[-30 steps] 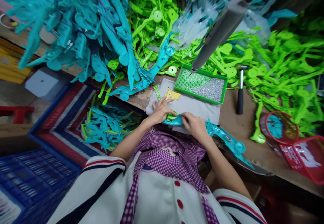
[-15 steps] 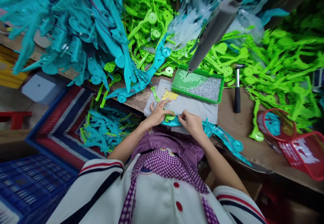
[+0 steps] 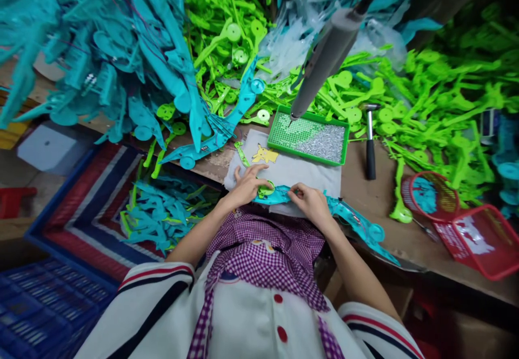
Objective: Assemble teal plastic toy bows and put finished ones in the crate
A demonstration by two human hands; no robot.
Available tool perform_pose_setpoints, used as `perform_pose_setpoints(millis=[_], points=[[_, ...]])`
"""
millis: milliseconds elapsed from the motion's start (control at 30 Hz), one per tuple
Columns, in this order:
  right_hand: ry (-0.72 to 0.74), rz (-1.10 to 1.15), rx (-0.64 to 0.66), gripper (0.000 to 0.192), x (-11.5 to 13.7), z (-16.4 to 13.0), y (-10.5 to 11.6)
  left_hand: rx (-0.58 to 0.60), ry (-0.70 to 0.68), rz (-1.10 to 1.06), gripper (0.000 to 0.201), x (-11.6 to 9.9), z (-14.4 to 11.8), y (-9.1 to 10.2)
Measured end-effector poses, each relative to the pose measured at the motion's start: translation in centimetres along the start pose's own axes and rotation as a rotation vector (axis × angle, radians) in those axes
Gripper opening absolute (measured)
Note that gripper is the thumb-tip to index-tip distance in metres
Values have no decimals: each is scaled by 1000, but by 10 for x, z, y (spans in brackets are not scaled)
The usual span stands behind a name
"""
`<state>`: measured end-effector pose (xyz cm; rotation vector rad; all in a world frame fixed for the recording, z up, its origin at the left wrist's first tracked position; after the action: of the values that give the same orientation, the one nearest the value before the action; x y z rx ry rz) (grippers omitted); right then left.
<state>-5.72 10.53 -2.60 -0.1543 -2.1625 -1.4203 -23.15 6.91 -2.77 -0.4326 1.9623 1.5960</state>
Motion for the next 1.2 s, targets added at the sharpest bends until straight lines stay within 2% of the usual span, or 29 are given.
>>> perform_pose_setpoints(millis=[267,500,700,933,1200], points=[[-11,-2,36,22,-2,1,-9,-2,-116,106,58,-6,0,-3],[24,76,-10,25,-4,0,-5,138,-271,235,77,-17,4,-11],[42,145,-2,29,-4,0,-4,139,-338,272,80,-22,4,-13],[-114,95,7,24,-8,4,-5,148,-382,321,76,-25,3,-14],[-181,-99,-13,19,-3,8,-5,173,-387,345,69,-29,3,-14]])
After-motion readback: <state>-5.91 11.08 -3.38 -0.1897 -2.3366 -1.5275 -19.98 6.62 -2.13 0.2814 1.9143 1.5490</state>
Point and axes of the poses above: each hand's wrist, its own z-axis towards the middle knuckle, its own y-axis out of the back of the hand, x = y × z, the point moved 10 cm from there along z, towards the middle knuckle, and after that the axes turned 3 degrees about -y, right-handed, at the moved point
